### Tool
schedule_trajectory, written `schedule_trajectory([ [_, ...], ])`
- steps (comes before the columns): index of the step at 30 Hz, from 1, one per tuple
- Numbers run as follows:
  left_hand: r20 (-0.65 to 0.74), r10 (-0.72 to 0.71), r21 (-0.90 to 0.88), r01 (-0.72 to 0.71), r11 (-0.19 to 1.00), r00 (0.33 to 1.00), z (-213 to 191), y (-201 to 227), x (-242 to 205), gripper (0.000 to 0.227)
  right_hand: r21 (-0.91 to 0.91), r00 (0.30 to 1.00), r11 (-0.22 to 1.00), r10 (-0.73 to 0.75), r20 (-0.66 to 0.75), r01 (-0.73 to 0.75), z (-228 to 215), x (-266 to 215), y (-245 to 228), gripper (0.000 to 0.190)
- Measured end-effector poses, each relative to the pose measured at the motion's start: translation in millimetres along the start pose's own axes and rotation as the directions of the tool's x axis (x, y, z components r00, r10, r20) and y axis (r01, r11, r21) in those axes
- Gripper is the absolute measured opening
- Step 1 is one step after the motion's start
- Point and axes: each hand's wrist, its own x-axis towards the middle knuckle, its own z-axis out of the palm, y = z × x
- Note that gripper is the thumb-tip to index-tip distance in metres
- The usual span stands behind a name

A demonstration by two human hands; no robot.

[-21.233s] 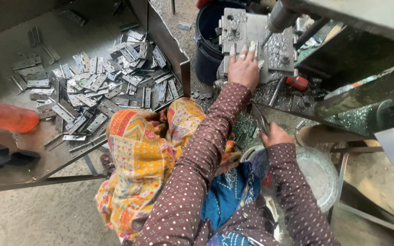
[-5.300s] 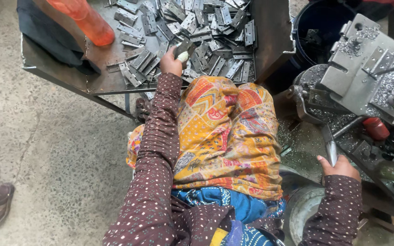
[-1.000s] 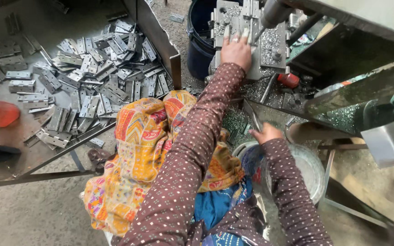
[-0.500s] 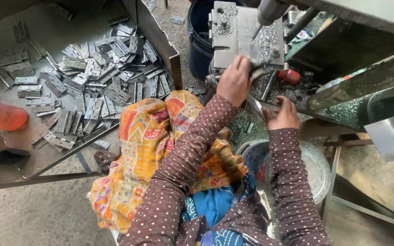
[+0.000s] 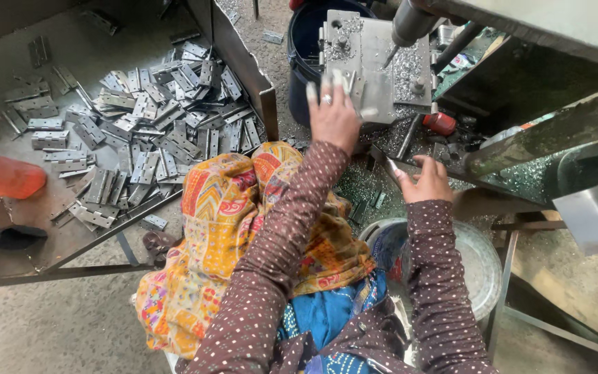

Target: The person sits on the floor and repeatedly picks up small metal pieces from a tray. They place each piece into a drill press, operate the lever to drill it, and then drop the finished piece into a pile.

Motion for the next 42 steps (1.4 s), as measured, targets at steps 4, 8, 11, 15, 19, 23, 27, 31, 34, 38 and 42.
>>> schedule_trajectory([
  [4, -0.192, 0.140, -0.055, -0.153, 0.987, 0.971, -3.9, 27.5, -15.9, 0.046, 0.003, 0.999, 0.999, -0.042, -0.025, 0.042, -0.6, 3.2, -3.6, 0.049],
  [8, -0.071, 0.146, -0.043, -0.149, 0.988, 0.987, 5.4, 40.3, 1.2, 0.041, 0.005, 0.999, 0.999, -0.045, -0.002, 0.045, -3.8, -2.0, -5.7, 0.047],
  [11, 0.103, 0.093, -0.097, -0.083, 0.992, 0.990, 6.0, 37.6, 29.1, 0.035, -0.005, 0.998, 0.998, -0.054, 0.026, 0.055, -3.1, 0.9, -1.7, 0.050],
  [15, 0.117, 0.058, -0.183, -0.036, 0.983, 0.991, 2.9, 34.2, 45.2, 0.038, -0.024, 0.992, 0.994, -0.107, 0.072, 0.109, 22.5, 3.5, 19.7, 0.055],
  [19, 0.114, 0.074, -0.152, -0.056, 0.987, 0.991, 5.3, 32.3, 48.2, 0.033, -0.227, 0.853, 0.965, 0.228, 0.469, -0.133, 80.5, -14.6, 39.7, 0.057],
  [23, 0.062, 0.067, -0.195, -0.054, 0.979, 0.996, 10.6, 33.2, 46.3, 0.034, -0.201, 0.892, 0.977, 0.156, 0.425, -0.076, 96.3, -17.8, 53.2, 0.059],
  [27, 0.138, 0.074, -0.150, -0.053, 0.987, 0.988, 8.9, 33.6, 62.1, 0.031, -0.307, 0.833, 0.950, 0.211, 0.511, -0.053, 74.9, 24.6, 51.4, 0.065],
  [31, 0.226, 0.067, -0.136, -0.036, 0.990, 0.972, 11.8, 33.7, 82.0, 0.029, -0.307, 0.824, 0.947, 0.248, 0.509, -0.096, 85.1, 24.6, 62.0, 0.060],
  [34, 0.226, 0.084, -0.113, -0.060, 0.992, 0.970, 13.8, 31.1, 84.7, 0.028, -0.226, 0.925, 0.974, 0.108, 0.365, -0.025, 111.4, -4.5, 73.2, 0.057],
  [38, 0.004, 0.093, -0.184, -0.091, 0.979, 0.996, 26.1, 25.2, 51.4, 0.030, -0.167, 0.934, 0.986, 0.085, 0.347, -0.027, 119.7, -26.4, 82.7, 0.059],
  [42, -0.030, 0.075, -0.206, -0.079, 0.975, 0.997, 31.6, 27.5, 56.6, 0.031, -0.190, 0.857, 0.978, 0.171, 0.485, -0.088, 80.1, 25.2, 66.6, 0.061],
])
